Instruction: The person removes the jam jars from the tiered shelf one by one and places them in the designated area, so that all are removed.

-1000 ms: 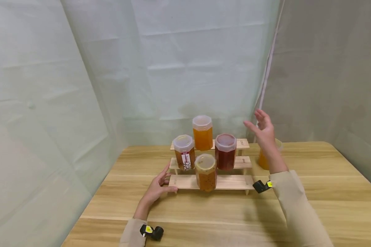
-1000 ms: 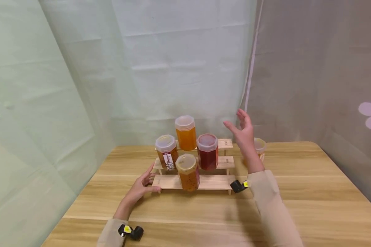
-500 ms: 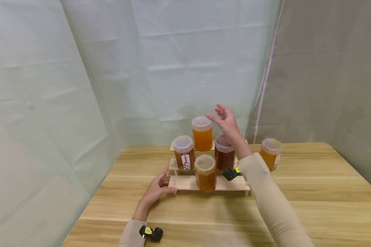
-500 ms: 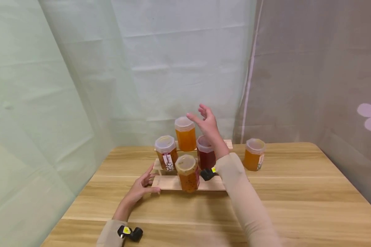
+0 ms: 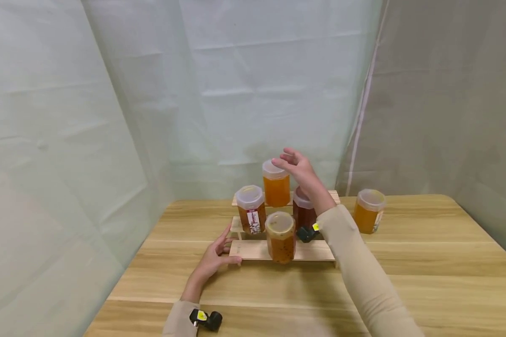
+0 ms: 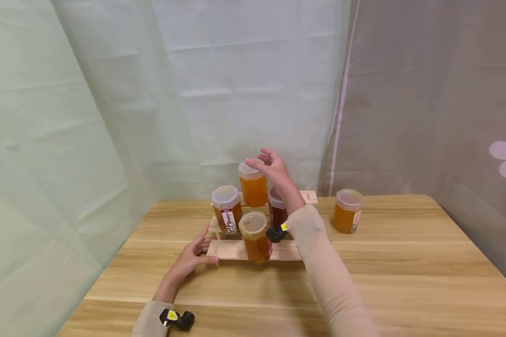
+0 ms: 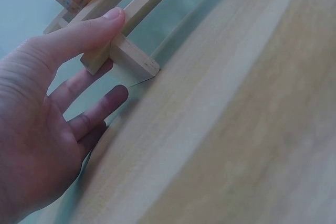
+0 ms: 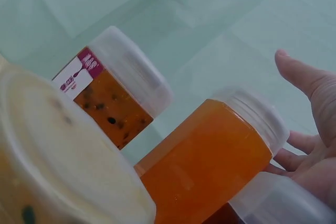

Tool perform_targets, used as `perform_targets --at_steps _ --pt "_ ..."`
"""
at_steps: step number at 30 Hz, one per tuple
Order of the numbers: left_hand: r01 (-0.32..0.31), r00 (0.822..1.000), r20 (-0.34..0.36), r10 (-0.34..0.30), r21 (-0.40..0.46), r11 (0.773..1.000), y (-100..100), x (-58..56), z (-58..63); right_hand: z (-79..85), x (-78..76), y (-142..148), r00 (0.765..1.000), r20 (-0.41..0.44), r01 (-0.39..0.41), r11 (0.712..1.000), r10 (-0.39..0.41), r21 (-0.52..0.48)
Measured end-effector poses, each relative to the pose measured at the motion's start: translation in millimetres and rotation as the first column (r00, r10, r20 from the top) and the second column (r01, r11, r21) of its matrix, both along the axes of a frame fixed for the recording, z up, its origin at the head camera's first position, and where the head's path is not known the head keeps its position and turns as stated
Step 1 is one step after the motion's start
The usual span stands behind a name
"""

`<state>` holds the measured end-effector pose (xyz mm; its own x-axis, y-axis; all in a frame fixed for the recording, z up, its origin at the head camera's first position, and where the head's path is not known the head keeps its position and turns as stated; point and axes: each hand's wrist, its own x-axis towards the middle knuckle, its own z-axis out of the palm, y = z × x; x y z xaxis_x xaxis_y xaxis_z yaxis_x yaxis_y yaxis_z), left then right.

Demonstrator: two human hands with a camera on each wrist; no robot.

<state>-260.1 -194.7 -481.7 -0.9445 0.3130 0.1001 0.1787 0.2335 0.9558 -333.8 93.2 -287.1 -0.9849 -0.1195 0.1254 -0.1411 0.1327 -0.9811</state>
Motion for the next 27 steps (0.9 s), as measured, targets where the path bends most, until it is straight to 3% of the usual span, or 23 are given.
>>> perform_targets --at_steps 11,17,27 --pt "0.007 1.0 0.001 -0.007 0.015 1.0 -0.2 -0.8 -1.0 1.8 2.8 -3.1 0.997 0.05 -0.069 0.988 0.063 0.14" --pt "0.006 1.0 0.008 -0.007 0.035 0.999 -1.6 -2.3 -3.2 1.9 1.8 -4.6 0.995 0.071 -0.08 0.988 0.071 0.132" --pt "0.006 1.0 0.005 -0.006 0.033 0.999 -0.2 -3.9 -3.9 -2.1 -0.9 -4.9 0.998 -0.007 -0.058 0.973 0.061 0.225"
